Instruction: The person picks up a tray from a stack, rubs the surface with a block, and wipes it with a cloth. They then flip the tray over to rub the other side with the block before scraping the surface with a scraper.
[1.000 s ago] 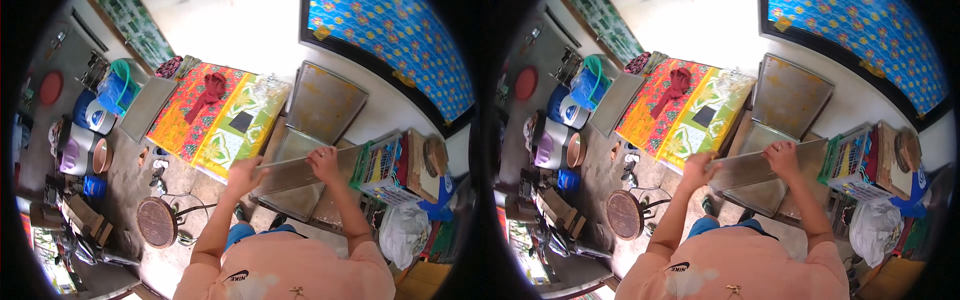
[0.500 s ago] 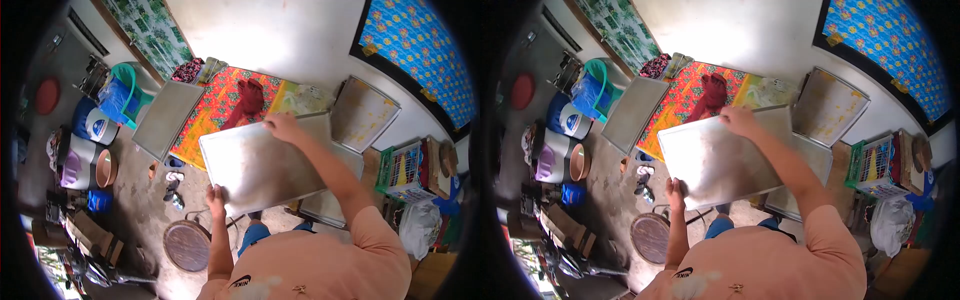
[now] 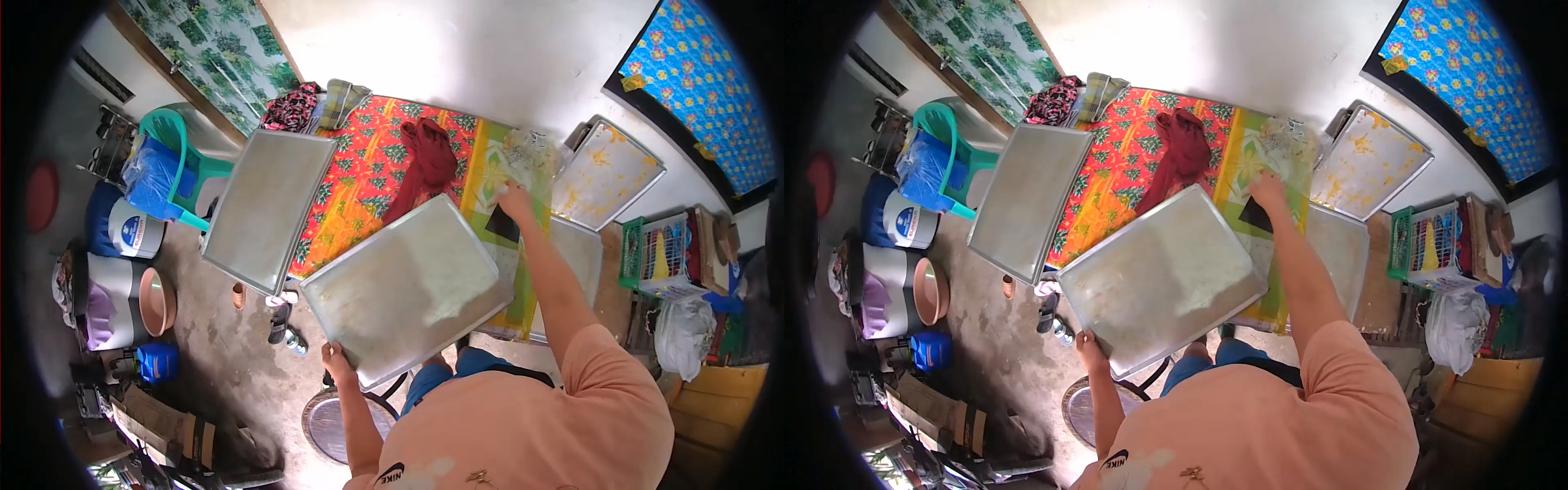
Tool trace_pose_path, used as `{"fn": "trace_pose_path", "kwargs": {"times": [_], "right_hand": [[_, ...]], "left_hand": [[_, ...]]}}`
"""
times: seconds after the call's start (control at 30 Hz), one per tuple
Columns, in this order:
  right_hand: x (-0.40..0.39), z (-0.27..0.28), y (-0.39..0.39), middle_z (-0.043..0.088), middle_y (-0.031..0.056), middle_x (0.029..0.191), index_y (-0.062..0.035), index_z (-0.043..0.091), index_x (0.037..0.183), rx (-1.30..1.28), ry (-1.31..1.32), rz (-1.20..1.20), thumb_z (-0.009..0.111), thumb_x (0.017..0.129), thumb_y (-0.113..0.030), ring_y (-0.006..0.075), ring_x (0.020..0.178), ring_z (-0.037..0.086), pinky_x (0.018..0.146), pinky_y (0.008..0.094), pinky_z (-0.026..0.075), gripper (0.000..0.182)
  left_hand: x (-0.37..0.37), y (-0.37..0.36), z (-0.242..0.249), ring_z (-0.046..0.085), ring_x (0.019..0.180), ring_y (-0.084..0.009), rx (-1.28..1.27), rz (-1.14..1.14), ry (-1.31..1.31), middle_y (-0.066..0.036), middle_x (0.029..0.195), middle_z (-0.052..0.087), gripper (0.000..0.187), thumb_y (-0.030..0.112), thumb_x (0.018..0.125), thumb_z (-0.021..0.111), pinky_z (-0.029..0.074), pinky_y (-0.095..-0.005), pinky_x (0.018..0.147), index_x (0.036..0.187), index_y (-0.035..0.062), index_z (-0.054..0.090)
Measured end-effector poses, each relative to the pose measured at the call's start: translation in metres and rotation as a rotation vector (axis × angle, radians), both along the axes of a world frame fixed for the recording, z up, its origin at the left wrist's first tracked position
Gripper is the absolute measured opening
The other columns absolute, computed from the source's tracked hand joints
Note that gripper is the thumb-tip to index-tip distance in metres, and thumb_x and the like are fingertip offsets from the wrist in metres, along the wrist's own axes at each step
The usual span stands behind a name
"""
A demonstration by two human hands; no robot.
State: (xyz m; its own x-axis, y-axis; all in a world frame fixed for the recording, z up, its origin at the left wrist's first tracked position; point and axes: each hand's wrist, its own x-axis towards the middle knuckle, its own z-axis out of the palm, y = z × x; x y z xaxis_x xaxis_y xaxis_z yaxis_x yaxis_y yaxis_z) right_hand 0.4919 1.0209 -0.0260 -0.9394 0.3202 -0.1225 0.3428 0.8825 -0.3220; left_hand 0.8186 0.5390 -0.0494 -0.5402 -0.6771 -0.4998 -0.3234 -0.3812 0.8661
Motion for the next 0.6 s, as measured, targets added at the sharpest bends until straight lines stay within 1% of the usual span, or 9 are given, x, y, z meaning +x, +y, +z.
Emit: {"fn": "trace_pose_path", "kwargs": {"times": [0.1, 0.2, 0.27, 0.3, 0.33, 0.4, 0.43, 0.53, 0.6], "right_hand": [[0.040, 0.018, 0.006, 0.056, 0.0245, 0.121, -0.0104, 0.046, 0.132, 0.128, -0.141, 0.153, 0.085, 0.060, -0.044, 0.0382, 0.113, 0.055, 0.093, 0.0497, 0.045, 0.088], [0.049, 0.026, 0.006, 0.057, 0.0223, 0.119, -0.0098, 0.046, 0.131, 0.039, -0.165, 0.158, 0.091, 0.047, -0.044, 0.0387, 0.115, 0.053, 0.093, 0.0482, 0.045, 0.101], [0.050, 0.026, 0.014, 0.058, 0.0224, 0.117, -0.0070, 0.051, 0.123, 0.072, -0.107, 0.174, 0.089, 0.054, -0.045, 0.0392, 0.110, 0.056, 0.091, 0.0450, 0.046, 0.087], [0.047, 0.025, 0.020, 0.059, 0.0227, 0.116, -0.0060, 0.052, 0.120, 0.086, -0.065, 0.168, 0.088, 0.056, -0.045, 0.0388, 0.108, 0.057, 0.090, 0.0442, 0.046, 0.083], [0.043, 0.026, 0.027, 0.060, 0.0230, 0.115, -0.0050, 0.054, 0.117, 0.101, -0.021, 0.160, 0.087, 0.059, -0.045, 0.0384, 0.106, 0.058, 0.089, 0.0435, 0.047, 0.078], [0.028, 0.030, 0.040, 0.061, 0.0241, 0.110, -0.0035, 0.056, 0.113, -0.067, 0.170, 0.027, 0.084, 0.064, -0.045, 0.0380, 0.103, 0.060, 0.087, 0.0438, 0.047, 0.070], [0.021, 0.036, 0.043, 0.062, 0.0247, 0.108, -0.0027, 0.056, 0.112, -0.152, 0.265, -0.041, 0.082, 0.067, -0.045, 0.0378, 0.101, 0.061, 0.086, 0.0440, 0.048, 0.066], [0.011, 0.055, 0.029, 0.059, 0.0256, 0.112, 0.0007, 0.052, 0.113, -0.394, 0.286, -0.051, 0.078, 0.075, -0.037, 0.0404, 0.100, 0.060, 0.083, 0.0442, 0.049, 0.060], [0.013, 0.060, -0.004, 0.060, 0.0221, 0.110, -0.0022, 0.049, 0.119, -0.262, 0.210, 0.040, 0.078, 0.073, -0.039, 0.0387, 0.102, 0.060, 0.082, 0.0469, 0.049, 0.065]], "left_hand": [[-0.004, -0.007, -0.008, 0.050, 0.076, -0.0130, -0.048, -0.057, -0.065, -0.002, 0.084, 0.057, 0.015, 0.013, 0.095, 0.057, 0.043, -0.0295, 0.069, 0.106, 0.0037, 0.058], [-0.011, -0.001, -0.004, 0.051, 0.076, -0.0145, -0.081, -0.100, -0.109, -0.003, 0.086, 0.058, 0.018, 0.015, 0.095, 0.057, 0.044, -0.0304, 0.069, 0.108, 0.0036, 0.058], [-0.017, 0.013, -0.002, 0.052, 0.077, -0.0156, -0.063, -0.115, -0.082, -0.004, 0.087, 0.058, 0.020, 0.016, 0.095, 0.057, 0.045, -0.0308, 0.069, 0.110, 0.0046, 0.057], [-0.023, 0.026, 0.019, 0.054, 0.079, -0.0172, -0.027, -0.120, -0.140, -0.006, 0.090, 0.058, 0.025, 0.017, 0.095, 0.057, 0.047, -0.0319, 0.068, 0.118, 0.0078, 0.053], [-0.022, 0.033, 0.014, 0.054, 0.080, -0.0174, -0.027, -0.124, -0.124, -0.007, 0.092, 0.058, 0.028, 0.018, 0.095, 0.056, 0.047, -0.0322, 0.067, 0.121, 0.0089, 0.051], [-0.019, 0.044, 0.002, 0.055, 0.081, -0.0179, -0.028, -0.135, -0.089, -0.007, 0.095, 0.059, 0.034, 0.018, 0.095, 0.056, 0.048, -0.0329, 0.065, 0.127, 0.0111, 0.046], [-0.022, 0.056, 0.021, 0.056, 0.083, -0.0175, 0.093, -0.136, -0.064, -0.007, 0.099, 0.059, 0.045, 0.018, 0.094, 0.057, 0.049, -0.0330, 0.065, 0.135, 0.0136, 0.037], [-0.017, 0.075, 0.025, 0.056, 0.085, -0.0173, 0.197, -0.180, 0.002, -0.007, 0.101, 0.059, 0.054, 0.016, 0.093, 0.059, 0.049, -0.0328, 0.069, 0.140, 0.0156, 0.032], [-0.016, 0.088, 0.015, 0.055, 0.089, -0.0175, 0.227, -0.200, 0.037, -0.007, 0.105, 0.058, 0.066, 0.009, 0.089, 0.061, 0.048, -0.0321, 0.075, 0.145, 0.0146, 0.026]]}}
